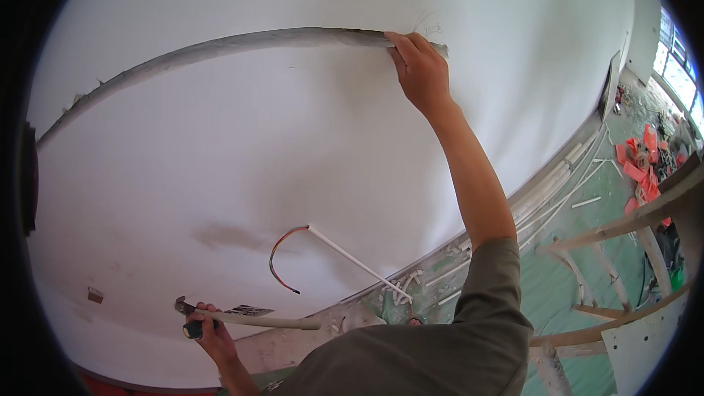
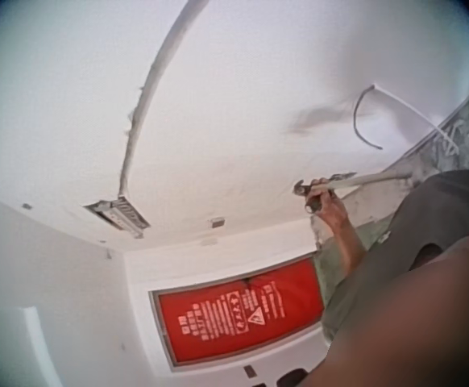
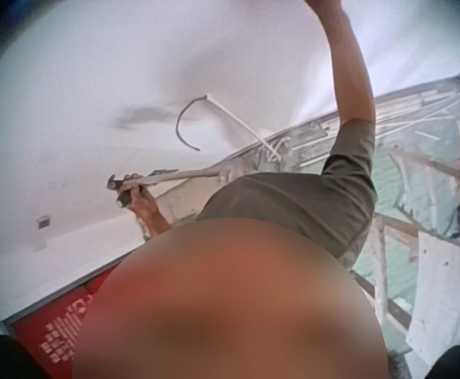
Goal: Installing a wall conduit for electrical wiring using a hammer and a screwdriver.
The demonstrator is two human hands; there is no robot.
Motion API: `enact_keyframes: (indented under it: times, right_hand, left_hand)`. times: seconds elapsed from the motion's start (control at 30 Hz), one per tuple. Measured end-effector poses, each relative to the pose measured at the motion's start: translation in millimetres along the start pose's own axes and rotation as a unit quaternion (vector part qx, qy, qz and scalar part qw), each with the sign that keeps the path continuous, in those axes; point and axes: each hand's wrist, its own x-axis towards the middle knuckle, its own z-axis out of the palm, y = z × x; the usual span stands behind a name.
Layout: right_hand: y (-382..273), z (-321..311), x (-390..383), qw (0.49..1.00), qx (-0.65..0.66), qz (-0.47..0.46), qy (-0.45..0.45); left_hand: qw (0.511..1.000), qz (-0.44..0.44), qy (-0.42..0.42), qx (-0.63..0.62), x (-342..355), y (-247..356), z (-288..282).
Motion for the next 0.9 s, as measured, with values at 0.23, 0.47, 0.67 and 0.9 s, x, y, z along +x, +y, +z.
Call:
enact_keyframes:
  times: [0.23,0.47,0.67,0.9]
  right_hand:
    - [-5,2,14,0.995,-0.065,-0.076,-0.027]
    - [-10,-2,14,0.994,-0.073,-0.043,-0.064]
    - [21,-7,-46,0.997,-0.012,0.033,0.066]
    - [29,44,-76,0.993,-0.066,-0.056,0.077]
  left_hand:
    - [1.000,-0.006,0.011,-0.001,-3,0,8]
    - [1.000,-0.003,0.020,0.008,-5,-1,7]
    - [1.000,0.004,0.000,0.010,-3,-7,9]
    - [0.997,0.005,0.073,-0.010,-6,-12,-4]
